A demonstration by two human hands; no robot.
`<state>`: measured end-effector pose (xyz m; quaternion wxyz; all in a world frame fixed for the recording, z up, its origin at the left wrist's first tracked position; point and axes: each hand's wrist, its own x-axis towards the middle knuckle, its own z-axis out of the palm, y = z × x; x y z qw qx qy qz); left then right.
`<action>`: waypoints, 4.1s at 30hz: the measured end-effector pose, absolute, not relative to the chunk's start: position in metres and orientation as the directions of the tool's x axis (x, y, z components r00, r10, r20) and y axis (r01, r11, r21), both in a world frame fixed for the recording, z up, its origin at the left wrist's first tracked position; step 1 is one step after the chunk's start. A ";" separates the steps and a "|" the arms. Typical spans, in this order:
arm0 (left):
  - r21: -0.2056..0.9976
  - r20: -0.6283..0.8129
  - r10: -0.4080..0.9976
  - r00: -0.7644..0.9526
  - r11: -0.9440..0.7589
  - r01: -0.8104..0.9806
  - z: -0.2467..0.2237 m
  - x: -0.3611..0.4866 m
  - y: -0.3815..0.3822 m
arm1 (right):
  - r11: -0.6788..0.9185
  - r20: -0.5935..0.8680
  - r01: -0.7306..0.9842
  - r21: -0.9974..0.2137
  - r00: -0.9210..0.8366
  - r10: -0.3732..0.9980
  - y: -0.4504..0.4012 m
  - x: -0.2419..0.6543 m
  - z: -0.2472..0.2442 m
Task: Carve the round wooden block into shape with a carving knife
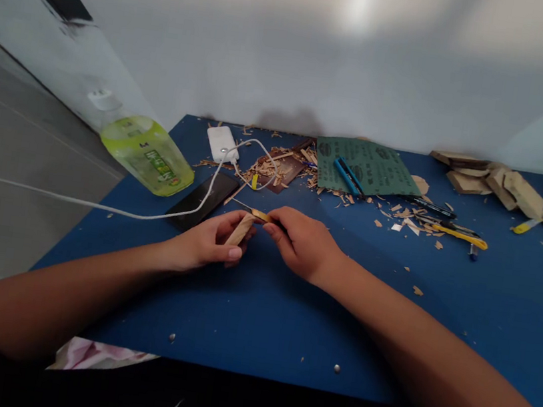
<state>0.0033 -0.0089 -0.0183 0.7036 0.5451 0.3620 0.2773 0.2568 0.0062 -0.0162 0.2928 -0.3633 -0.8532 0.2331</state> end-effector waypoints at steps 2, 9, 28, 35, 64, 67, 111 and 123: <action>0.971 -0.192 0.788 0.585 0.241 -0.005 -0.019 0.003 -0.009 | 0.604 0.275 0.526 -0.598 -0.574 0.772 0.003 0.257 -0.015; 0.972 -0.164 0.803 0.573 0.229 -0.043 -0.020 0.003 -0.008 | 0.640 0.199 0.428 -0.637 -0.711 0.674 -0.001 0.254 -0.014; 0.968 -0.250 0.797 0.550 0.199 0.151 -0.002 0.001 -0.010 | 0.583 -0.038 0.772 -0.253 -0.610 0.791 0.013 0.260 -0.006; 0.974 -0.215 0.815 0.538 0.139 0.179 0.001 0.000 -0.011 | 0.617 -0.015 0.719 -0.321 -0.655 0.756 0.004 0.257 -0.007; 0.970 -0.242 0.787 0.568 0.178 0.167 -0.008 -0.015 -0.002 | 0.554 0.034 0.735 -0.392 -0.590 0.807 0.025 0.270 -0.009; 0.964 -0.266 0.769 0.581 0.198 0.180 -0.008 -0.011 -0.001 | 0.635 0.047 0.600 -0.487 -0.708 0.704 0.016 0.265 -0.010; 0.950 -0.309 0.783 0.540 0.282 0.134 -0.011 -0.006 0.001 | 0.461 0.071 0.863 -0.208 -0.457 0.887 0.016 0.261 -0.014; 0.959 -0.264 0.835 0.482 0.283 0.035 -0.016 -0.005 0.003 | 0.504 0.117 0.838 -0.212 -0.490 0.864 0.012 0.261 -0.015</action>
